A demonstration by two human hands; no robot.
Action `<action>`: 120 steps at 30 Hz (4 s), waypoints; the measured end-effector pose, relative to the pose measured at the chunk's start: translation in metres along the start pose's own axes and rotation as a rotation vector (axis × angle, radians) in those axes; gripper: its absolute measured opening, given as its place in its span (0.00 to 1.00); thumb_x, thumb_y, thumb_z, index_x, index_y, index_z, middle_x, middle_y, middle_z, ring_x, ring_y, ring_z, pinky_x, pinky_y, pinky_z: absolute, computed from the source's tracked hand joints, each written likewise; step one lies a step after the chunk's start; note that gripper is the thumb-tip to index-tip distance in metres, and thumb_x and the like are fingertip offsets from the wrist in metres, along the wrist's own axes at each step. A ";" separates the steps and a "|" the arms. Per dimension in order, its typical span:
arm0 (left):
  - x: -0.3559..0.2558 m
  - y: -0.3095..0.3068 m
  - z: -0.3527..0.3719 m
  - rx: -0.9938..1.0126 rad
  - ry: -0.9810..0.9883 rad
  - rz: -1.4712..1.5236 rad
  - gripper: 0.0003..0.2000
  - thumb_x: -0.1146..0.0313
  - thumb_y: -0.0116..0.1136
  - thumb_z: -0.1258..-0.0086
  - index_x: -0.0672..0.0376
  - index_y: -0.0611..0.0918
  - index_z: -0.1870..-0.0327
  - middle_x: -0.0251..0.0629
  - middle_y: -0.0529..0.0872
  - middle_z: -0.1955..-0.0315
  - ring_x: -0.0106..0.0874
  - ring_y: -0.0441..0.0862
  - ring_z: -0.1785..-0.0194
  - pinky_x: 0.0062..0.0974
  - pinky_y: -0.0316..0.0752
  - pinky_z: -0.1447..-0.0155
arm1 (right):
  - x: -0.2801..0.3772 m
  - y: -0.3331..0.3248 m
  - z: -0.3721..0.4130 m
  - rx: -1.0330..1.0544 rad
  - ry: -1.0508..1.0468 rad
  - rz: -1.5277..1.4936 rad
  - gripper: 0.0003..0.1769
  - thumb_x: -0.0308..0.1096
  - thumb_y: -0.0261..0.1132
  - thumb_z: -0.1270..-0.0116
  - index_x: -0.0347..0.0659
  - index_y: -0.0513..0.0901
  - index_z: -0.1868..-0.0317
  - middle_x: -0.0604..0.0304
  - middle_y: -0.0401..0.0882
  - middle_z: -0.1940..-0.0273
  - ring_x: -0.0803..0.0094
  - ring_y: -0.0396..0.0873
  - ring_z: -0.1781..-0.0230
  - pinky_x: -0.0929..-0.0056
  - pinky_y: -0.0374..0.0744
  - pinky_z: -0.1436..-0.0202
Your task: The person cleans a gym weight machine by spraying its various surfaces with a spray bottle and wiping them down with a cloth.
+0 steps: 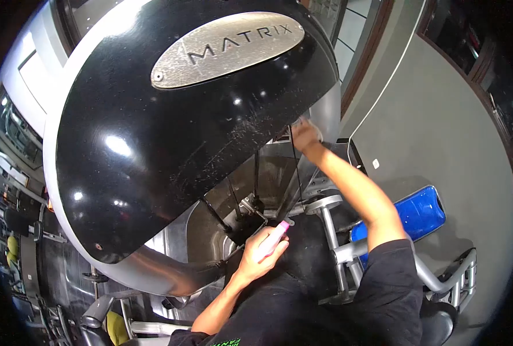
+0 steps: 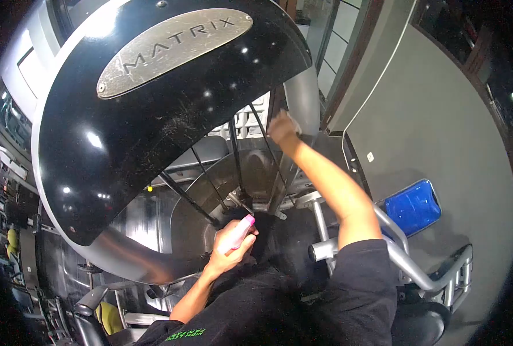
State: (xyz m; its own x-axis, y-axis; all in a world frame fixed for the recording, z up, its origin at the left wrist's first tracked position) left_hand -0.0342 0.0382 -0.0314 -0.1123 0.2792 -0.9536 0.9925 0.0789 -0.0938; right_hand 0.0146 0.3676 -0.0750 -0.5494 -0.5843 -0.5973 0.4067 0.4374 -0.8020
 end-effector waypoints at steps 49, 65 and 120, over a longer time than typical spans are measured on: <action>-0.017 0.034 -0.012 0.150 0.184 0.009 0.21 0.79 0.62 0.35 0.63 0.77 0.40 0.40 0.83 0.62 0.31 0.83 0.59 0.28 0.77 0.52 | -0.044 -0.066 0.148 -0.611 -0.264 -0.392 0.15 0.32 0.65 0.47 0.56 0.86 0.57 0.67 0.76 0.38 0.65 0.71 0.34 0.73 0.84 0.46; -0.018 0.031 -0.005 0.137 0.084 0.000 0.11 0.77 0.62 0.34 0.66 0.80 0.52 0.40 0.83 0.63 0.29 0.83 0.60 0.26 0.77 0.55 | -0.002 0.063 0.183 -0.143 -0.169 -0.453 0.15 0.31 0.61 0.41 0.62 0.86 0.57 0.70 0.74 0.35 0.70 0.69 0.32 0.70 0.78 0.38; -0.031 0.046 -0.002 0.186 0.033 0.038 0.08 0.74 0.63 0.34 0.65 0.81 0.57 0.37 0.84 0.66 0.25 0.82 0.64 0.22 0.75 0.57 | 0.016 0.035 0.192 -0.915 1.079 -1.064 0.41 0.10 0.55 0.50 0.45 0.71 0.33 0.46 0.66 0.32 0.47 0.65 0.31 0.57 0.66 0.29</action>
State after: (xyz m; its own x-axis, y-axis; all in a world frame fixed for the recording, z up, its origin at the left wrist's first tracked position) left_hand 0.0150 0.0354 -0.0059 -0.0730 0.3106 -0.9477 0.9877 -0.1095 -0.1120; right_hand 0.1601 0.2427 -0.1129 -0.6250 -0.3397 0.7028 -0.7056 0.6309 -0.3225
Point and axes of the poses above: each hand's wrist, its own z-axis away from the middle knuckle, its own y-axis out of the palm, x = y × z, the point moved 8 cm from there along -z, towards the middle knuckle
